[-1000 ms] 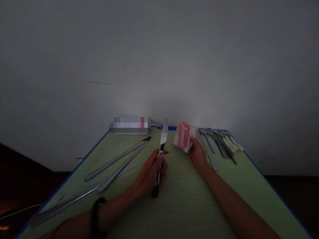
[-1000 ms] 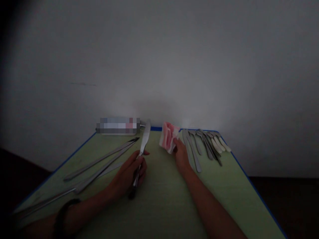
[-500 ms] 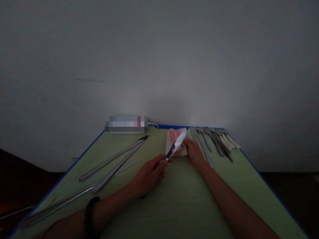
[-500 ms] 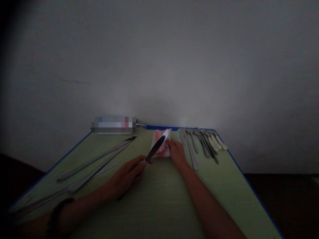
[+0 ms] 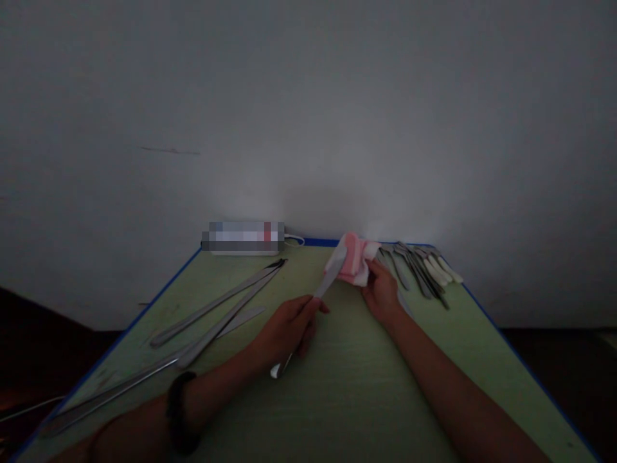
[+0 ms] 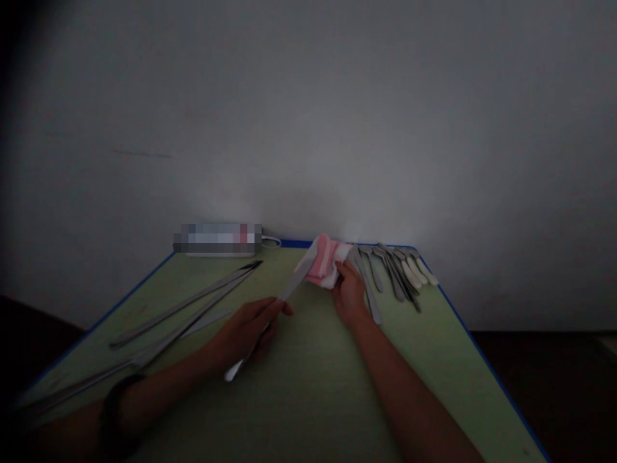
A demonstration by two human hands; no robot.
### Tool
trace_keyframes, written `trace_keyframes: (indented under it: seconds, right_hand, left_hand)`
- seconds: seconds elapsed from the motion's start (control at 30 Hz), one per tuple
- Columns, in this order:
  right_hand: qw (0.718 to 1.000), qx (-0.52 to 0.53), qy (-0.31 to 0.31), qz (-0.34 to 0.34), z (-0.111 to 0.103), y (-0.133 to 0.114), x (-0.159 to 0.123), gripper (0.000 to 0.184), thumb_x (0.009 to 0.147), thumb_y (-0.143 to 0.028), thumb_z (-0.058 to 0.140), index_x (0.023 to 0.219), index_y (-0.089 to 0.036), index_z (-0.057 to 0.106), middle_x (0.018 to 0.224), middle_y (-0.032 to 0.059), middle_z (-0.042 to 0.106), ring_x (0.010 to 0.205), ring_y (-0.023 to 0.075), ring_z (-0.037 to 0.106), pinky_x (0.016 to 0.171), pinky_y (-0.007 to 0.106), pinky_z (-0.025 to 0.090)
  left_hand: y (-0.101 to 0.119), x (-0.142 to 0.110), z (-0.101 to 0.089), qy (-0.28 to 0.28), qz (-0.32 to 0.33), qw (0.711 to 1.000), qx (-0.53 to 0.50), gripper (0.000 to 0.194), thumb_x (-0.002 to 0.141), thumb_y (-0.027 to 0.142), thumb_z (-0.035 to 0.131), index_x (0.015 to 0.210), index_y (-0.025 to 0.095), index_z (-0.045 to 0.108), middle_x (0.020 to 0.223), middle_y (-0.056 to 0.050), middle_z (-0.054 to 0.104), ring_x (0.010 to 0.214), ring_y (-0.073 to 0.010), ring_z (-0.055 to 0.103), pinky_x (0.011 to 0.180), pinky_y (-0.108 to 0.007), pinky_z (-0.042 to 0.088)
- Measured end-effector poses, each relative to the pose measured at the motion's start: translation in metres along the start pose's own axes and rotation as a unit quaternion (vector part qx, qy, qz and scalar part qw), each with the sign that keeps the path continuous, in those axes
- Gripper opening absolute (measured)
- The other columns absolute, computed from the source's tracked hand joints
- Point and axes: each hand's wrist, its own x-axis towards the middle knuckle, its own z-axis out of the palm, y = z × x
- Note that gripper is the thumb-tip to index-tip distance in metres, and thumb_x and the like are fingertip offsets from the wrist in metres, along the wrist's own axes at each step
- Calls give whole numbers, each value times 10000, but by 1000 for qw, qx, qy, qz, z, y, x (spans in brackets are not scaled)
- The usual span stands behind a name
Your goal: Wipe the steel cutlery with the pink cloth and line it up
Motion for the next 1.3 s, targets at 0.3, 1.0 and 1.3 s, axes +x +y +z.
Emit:
trace_keyframes:
  seconds: [0.3,1.0,1.3]
  right_hand:
    - [998,56,22,26,4,-3,-6,259,729,-201,523,955,-194,647,857,15,697,747,158,626,720,298,508]
    - [985,33,-71,152,17,0,-25,127,593,-157,609,717,-178,625,647,-34,632,598,125,550,574,235,426]
    - [960,96,-130,230,8,-7,-19,359,718,-532,533,697,-182,611,616,22,634,732,212,611,731,331,457]
  left_hand:
    - [-4,3,-1,71,3,993,-97,281,886,474,369,794,212,412,523,110,304,343,-58,311,307,-148,274]
    - [-3,11,-8,152,-20,962,-228,271,820,499,486,800,240,410,516,110,322,335,-57,272,295,-139,173]
    - [2,11,-11,205,-25,956,-208,264,816,477,523,953,257,473,530,97,403,372,-57,379,313,-99,242]
